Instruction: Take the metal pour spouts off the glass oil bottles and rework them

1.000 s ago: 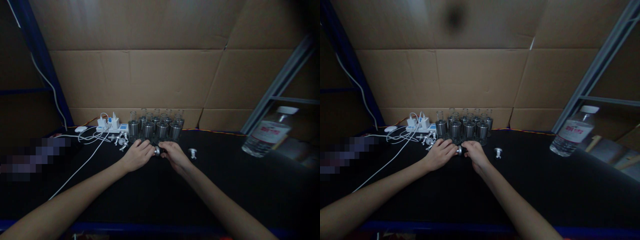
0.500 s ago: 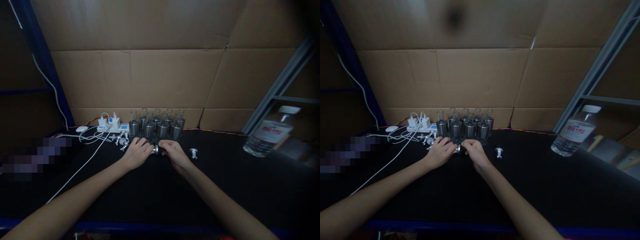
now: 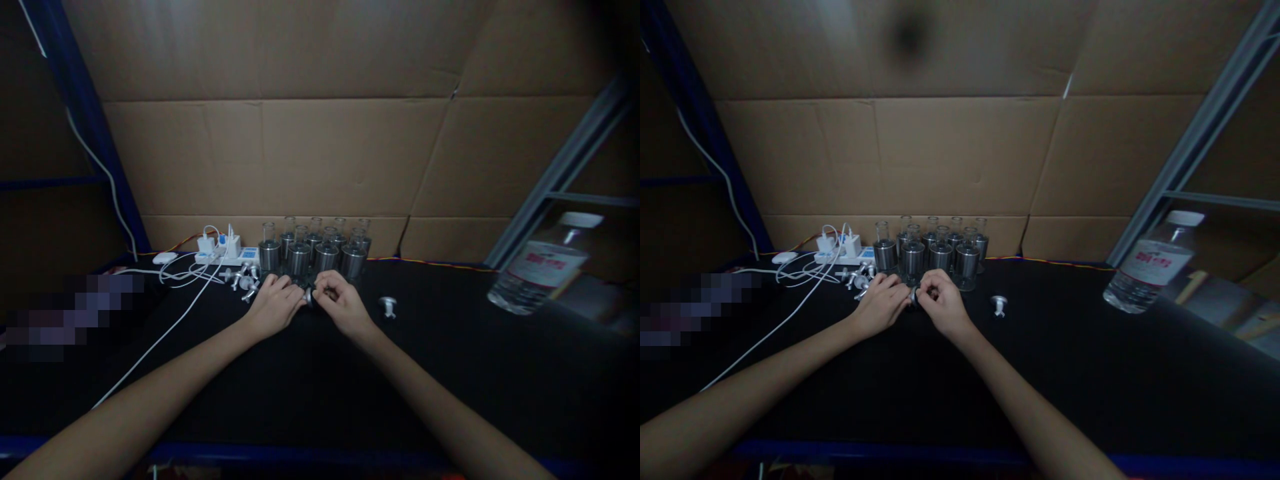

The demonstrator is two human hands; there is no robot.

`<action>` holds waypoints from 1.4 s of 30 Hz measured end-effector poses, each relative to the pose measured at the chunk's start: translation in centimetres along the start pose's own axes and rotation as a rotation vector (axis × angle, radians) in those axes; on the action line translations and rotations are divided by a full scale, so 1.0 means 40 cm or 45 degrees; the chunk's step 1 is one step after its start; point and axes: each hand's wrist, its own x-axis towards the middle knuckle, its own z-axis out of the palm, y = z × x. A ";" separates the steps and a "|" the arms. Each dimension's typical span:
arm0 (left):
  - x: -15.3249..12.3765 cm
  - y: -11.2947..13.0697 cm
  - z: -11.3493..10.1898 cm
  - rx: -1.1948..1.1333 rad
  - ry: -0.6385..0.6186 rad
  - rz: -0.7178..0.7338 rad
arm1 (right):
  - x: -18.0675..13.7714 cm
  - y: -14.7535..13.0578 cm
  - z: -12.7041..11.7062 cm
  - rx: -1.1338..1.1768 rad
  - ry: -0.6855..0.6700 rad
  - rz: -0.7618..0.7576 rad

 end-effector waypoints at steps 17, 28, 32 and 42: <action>-0.004 -0.005 0.000 -0.236 -0.057 -0.047 | -0.005 -0.047 -0.022 -0.335 -0.187 -0.299; -0.029 -0.063 0.016 -0.451 0.069 -0.278 | 0.032 -0.008 -0.184 -0.331 0.416 -0.232; -0.025 -0.057 0.013 -0.399 0.021 -0.217 | 0.036 0.016 -0.218 -0.541 0.420 -0.161; -0.019 -0.045 0.008 -0.300 0.008 -0.181 | 0.018 0.021 -0.163 -0.621 -0.335 -0.123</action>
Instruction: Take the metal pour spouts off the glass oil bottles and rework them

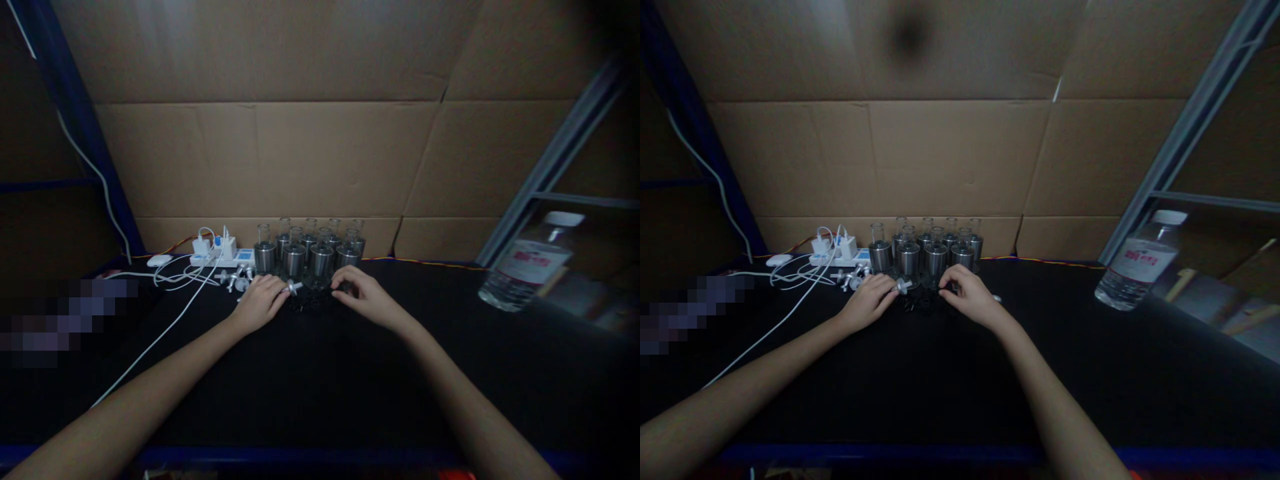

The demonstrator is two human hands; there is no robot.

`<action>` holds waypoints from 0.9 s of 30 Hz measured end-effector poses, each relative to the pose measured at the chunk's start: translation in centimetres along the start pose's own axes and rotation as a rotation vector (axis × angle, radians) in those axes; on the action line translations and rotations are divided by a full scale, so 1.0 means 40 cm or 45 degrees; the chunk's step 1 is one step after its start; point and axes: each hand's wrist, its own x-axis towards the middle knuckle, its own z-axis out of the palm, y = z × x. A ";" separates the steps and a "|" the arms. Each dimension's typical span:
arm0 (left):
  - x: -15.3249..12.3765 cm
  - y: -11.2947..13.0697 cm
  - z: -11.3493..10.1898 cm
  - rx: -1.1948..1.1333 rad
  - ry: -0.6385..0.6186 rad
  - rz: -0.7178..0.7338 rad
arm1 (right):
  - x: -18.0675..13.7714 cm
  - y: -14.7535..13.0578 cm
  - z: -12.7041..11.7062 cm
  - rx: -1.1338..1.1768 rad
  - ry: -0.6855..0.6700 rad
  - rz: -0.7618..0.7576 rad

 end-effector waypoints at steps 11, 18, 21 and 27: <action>-0.002 -0.007 0.006 0.102 0.071 -0.095 | -0.006 -0.030 0.021 -0.076 -0.371 -0.021; -0.004 -0.008 0.007 0.089 0.102 -0.092 | -0.014 0.002 0.039 -0.217 -0.368 -0.084; -0.004 -0.009 0.006 0.067 0.114 -0.085 | -0.011 0.002 0.035 -0.238 -0.310 -0.087; -0.005 0.002 -0.006 0.012 0.108 -0.031 | -0.001 -0.026 0.034 -0.181 -0.104 -0.088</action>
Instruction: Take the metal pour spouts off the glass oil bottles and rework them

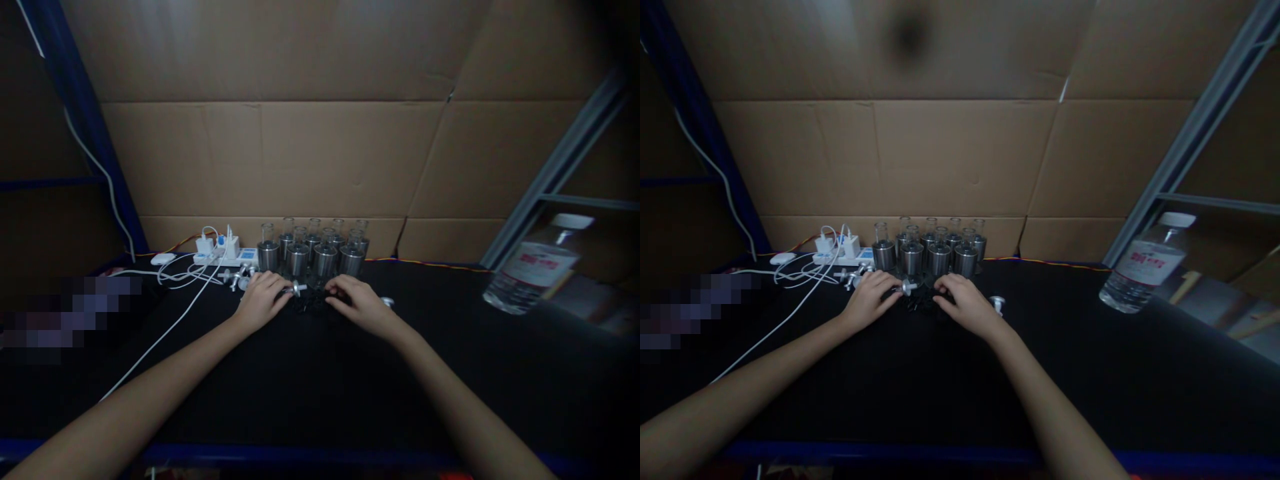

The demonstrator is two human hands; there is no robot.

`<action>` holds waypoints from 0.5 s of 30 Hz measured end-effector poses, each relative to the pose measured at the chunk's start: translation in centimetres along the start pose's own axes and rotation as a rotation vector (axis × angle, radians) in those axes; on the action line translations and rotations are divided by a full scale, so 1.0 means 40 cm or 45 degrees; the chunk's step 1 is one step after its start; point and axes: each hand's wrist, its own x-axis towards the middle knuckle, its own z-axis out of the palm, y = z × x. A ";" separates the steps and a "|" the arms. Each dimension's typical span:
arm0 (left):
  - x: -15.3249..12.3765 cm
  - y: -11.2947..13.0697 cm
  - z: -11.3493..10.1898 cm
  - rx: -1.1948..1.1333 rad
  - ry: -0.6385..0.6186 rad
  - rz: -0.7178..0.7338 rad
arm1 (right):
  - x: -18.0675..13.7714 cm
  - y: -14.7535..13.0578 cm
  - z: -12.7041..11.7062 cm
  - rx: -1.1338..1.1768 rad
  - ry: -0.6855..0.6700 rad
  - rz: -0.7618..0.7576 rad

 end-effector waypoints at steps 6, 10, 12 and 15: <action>0.000 0.019 -0.012 0.038 -0.015 0.162 | 0.007 -0.030 0.030 -0.006 0.053 -0.049; 0.000 0.024 -0.013 0.052 -0.053 0.260 | 0.007 -0.044 0.045 -0.070 0.024 -0.081; 0.000 0.026 -0.015 0.045 -0.048 0.265 | 0.007 -0.048 0.049 -0.109 0.019 -0.081; 0.000 0.029 -0.018 0.035 -0.020 0.255 | 0.006 -0.052 0.050 -0.196 0.023 -0.077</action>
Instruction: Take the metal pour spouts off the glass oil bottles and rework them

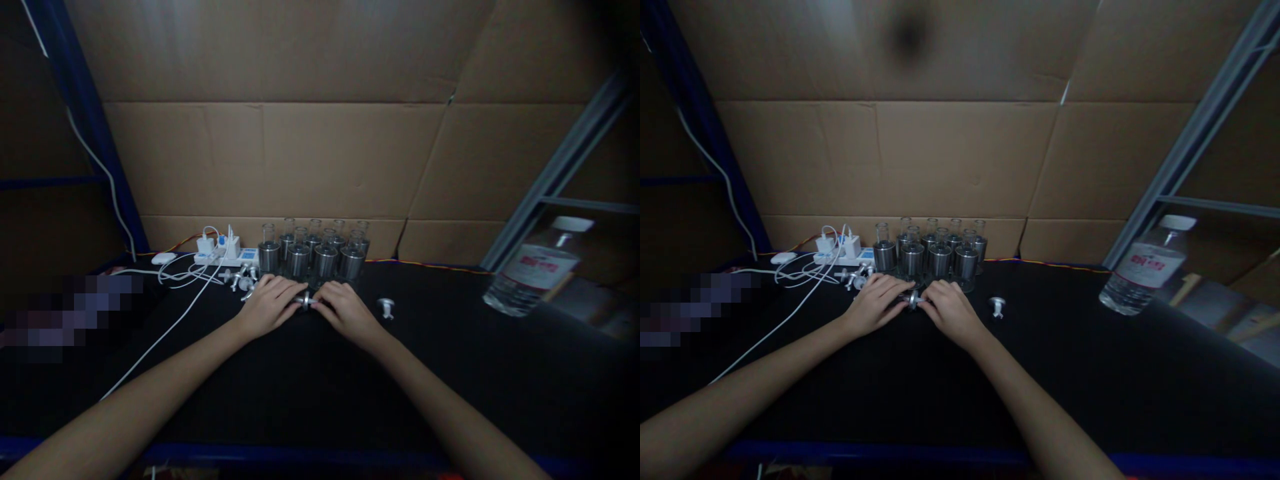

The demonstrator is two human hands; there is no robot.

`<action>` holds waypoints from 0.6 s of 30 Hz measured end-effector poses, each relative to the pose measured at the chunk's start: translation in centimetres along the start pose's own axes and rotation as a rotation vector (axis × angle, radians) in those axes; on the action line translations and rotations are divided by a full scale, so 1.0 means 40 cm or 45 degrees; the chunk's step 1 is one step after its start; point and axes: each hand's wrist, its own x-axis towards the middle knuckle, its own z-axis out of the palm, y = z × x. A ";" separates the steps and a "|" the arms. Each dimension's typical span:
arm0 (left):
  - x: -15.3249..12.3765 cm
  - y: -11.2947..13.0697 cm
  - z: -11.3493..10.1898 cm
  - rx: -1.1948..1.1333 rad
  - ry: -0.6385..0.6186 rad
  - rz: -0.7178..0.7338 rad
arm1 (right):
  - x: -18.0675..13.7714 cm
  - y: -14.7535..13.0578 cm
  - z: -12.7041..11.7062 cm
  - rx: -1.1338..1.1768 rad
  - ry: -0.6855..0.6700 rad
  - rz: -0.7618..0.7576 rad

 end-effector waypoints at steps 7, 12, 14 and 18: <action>-0.001 0.005 -0.002 0.077 -0.067 0.146 | 0.001 -0.009 0.004 -0.137 0.051 0.039; -0.002 0.004 0.006 0.071 0.008 0.130 | 0.002 -0.014 0.007 -0.095 0.065 0.043; 0.000 0.001 0.002 0.079 0.054 0.129 | 0.002 -0.016 0.004 -0.053 0.075 0.054; 0.004 -0.028 -0.030 0.138 0.179 0.096 | 0.004 -0.007 -0.006 0.035 0.160 0.139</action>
